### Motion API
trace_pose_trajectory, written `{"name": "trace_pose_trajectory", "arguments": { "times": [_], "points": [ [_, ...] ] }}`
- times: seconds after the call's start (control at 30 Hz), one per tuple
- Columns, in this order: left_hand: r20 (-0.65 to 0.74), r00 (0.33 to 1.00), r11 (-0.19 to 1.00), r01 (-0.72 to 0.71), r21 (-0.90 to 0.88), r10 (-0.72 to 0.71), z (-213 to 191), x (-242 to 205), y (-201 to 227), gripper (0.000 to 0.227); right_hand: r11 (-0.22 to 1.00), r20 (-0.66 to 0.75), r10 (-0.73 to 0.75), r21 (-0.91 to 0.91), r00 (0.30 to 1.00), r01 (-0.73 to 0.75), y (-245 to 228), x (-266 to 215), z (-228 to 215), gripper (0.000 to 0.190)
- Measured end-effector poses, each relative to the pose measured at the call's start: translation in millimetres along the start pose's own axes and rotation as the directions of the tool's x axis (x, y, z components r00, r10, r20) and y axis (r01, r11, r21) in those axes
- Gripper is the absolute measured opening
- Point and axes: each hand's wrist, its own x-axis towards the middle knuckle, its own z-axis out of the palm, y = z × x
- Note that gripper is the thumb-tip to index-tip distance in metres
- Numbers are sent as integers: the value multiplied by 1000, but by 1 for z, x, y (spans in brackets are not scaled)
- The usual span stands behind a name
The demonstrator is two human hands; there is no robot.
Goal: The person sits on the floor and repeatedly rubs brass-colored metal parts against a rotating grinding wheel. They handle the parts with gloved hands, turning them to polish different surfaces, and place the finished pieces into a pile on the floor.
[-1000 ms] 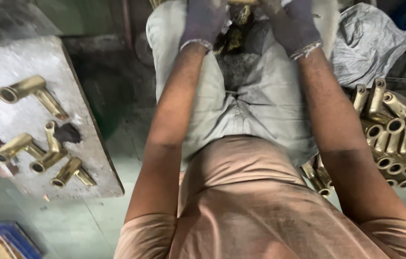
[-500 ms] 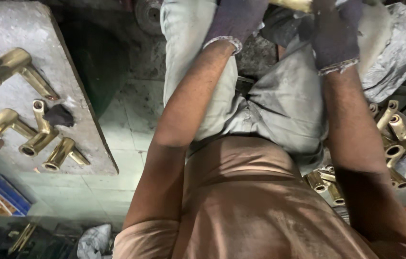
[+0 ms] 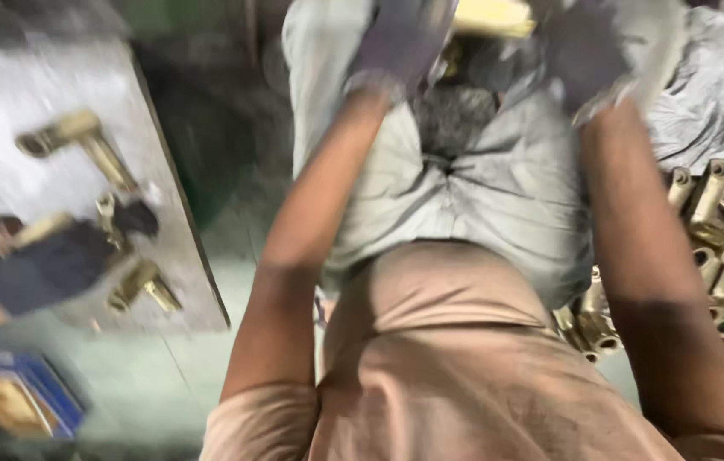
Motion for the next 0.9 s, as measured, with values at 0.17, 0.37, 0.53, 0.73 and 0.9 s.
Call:
{"name": "trace_pose_trajectory", "arguments": {
  "times": [0.17,0.37,0.53,0.73,0.9],
  "points": [
    [17,999,980,-24,-197,28,-42,-86,78,49,68,80,56,994,995,-84,-60,-88,-30,38],
    [102,995,996,17,-92,-7,-58,-138,119,60,116,-280,-146,948,949,298,-94,-119,-57,43],
    [34,999,1000,-25,-1,25,-56,-155,134,70,352,-263,-203,879,943,321,-94,-129,-42,65],
    [136,988,997,74,-16,-71,-42,-134,115,71,551,-171,-126,807,977,212,-76,-145,-14,58],
    [-16,993,970,-120,-211,120,-16,-83,62,52,887,-378,-203,320,903,333,-52,-107,-16,34]
  ]
}}
